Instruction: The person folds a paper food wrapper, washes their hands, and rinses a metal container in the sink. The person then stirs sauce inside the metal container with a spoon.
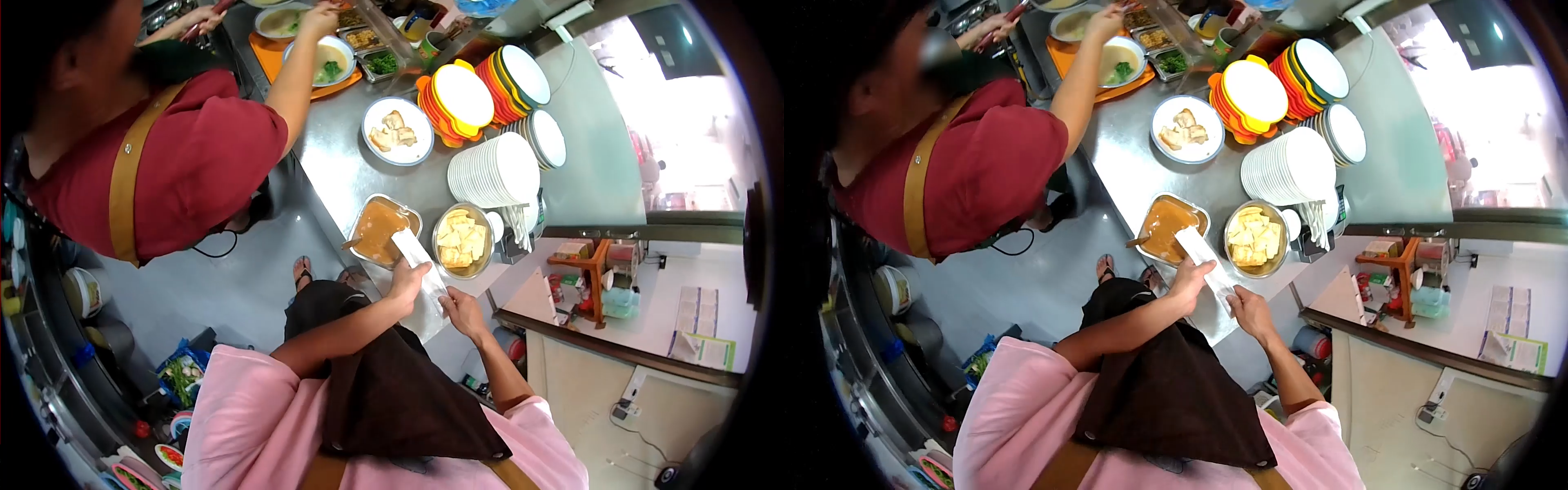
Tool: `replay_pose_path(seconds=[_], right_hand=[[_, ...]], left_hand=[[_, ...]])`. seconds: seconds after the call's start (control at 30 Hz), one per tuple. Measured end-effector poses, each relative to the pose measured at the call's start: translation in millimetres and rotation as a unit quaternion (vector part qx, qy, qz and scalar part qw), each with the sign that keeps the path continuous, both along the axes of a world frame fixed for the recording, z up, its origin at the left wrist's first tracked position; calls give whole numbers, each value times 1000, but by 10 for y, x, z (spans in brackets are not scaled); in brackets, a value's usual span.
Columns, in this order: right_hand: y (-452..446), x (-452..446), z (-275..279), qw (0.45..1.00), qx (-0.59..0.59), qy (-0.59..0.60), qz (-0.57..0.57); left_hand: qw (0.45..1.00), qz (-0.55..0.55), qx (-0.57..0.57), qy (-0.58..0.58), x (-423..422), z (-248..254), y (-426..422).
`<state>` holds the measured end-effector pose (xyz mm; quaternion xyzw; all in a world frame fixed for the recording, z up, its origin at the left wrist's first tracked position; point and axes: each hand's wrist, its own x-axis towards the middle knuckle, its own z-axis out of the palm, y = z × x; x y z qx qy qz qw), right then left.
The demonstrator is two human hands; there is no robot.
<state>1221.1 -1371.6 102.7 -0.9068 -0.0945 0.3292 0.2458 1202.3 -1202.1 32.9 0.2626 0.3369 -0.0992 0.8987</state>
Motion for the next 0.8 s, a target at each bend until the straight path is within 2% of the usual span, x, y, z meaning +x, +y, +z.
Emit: replay_pose_path(seconds=[0.13, 0.2, 0.4, 0.43, 0.57, 0.67, 0.8], right_hand=[[-58, -112, -386, 997, 38, -68, 27], [-10, -210, -498, 993, 63, -103, 2], [177, -459, -732, 961, 149, -229, -38], [194, -481, -711, 972, 127, -196, -31], [249, -580, -710, 966, 148, -200, -64], [215, -615, -683, 960, 184, -198, -77], [145, -625, -548, 952, 243, -135, -130]], left_hand=[[992, -57, 107, -30, -93, -99, 42], [985, -73, 149, -55, -153, -183, 43], [972, -89, 198, -89, -252, 90, 155], [971, -65, 211, -86, -247, 102, 129], [950, -132, 280, -49, -246, 79, 155], [953, -112, 274, -70, -229, 131, 165], [953, -122, 258, -104, -216, 250, 250]])
